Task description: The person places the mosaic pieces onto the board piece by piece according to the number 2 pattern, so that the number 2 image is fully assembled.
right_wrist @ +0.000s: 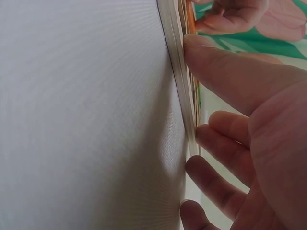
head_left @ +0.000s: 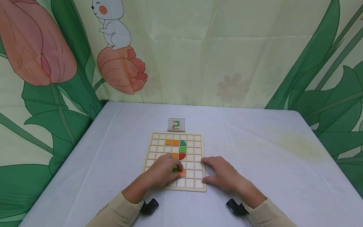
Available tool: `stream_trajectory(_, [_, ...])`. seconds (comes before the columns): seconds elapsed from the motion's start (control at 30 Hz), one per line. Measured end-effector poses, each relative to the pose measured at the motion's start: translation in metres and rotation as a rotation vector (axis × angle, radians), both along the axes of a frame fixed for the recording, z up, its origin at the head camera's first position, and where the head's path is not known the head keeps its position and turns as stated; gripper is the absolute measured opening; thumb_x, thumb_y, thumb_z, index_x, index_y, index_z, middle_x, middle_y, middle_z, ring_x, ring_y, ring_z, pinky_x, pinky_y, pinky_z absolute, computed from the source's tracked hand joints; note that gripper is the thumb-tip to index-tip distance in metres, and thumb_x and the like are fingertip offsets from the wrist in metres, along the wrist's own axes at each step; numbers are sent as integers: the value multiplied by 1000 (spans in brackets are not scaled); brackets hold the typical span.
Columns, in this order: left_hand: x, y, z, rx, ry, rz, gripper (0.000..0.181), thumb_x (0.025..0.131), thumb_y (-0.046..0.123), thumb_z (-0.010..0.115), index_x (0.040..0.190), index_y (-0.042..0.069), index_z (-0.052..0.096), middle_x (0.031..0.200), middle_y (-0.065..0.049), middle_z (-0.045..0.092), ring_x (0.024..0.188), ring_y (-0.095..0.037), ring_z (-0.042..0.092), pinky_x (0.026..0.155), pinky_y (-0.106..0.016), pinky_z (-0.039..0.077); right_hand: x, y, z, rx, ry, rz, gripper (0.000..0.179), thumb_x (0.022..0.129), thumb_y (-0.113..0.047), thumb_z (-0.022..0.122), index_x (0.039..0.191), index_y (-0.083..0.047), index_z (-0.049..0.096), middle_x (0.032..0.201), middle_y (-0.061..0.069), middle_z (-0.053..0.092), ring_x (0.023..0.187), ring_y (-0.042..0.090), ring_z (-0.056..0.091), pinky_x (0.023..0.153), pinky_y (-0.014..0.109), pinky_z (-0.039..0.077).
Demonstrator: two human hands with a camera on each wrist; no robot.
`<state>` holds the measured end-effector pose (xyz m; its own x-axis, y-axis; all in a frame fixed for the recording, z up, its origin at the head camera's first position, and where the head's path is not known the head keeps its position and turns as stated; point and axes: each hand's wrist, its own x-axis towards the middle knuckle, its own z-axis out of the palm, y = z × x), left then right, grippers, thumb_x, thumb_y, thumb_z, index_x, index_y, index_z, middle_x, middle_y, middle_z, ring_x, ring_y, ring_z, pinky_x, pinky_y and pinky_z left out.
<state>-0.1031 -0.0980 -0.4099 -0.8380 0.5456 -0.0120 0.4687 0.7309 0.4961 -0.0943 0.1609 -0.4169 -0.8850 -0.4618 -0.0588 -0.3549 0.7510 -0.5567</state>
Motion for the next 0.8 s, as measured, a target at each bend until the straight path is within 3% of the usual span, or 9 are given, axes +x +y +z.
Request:
stream_trajectory(0.23, [2,0,1,-10,6,-5,9,84,21,83,90,22,77,83,19,63,81,-9,48,71,-27,43,0,0,1,9,13,7,64,82,-27,83,137,-5,58,137,10,57,129,32,48,107,50,38])
stream_trajectory(0.43, [2,0,3,17,-36,2,12,84,18,83,95,20,78,86,19,63,83,-9,49,71,-27,44,-1,-1,2,8,11,4,64,82,-27,83,137,-5,58,137,10,57,129,32,48,107,51,39])
stream_trajectory(0.6, [2,-2,3,27,-99,29,19,85,22,81,104,20,78,95,16,64,92,-11,52,80,-31,46,-1,0,1,-2,10,4,64,82,-27,83,137,-6,58,137,10,57,128,32,49,106,51,39])
stream_trajectory(0.8, [2,-10,4,75,-158,83,36,86,27,80,120,17,73,113,5,63,106,-17,53,90,-39,47,-1,1,2,-12,-5,-2,70,81,-27,84,139,-3,55,140,12,55,131,33,48,108,51,38])
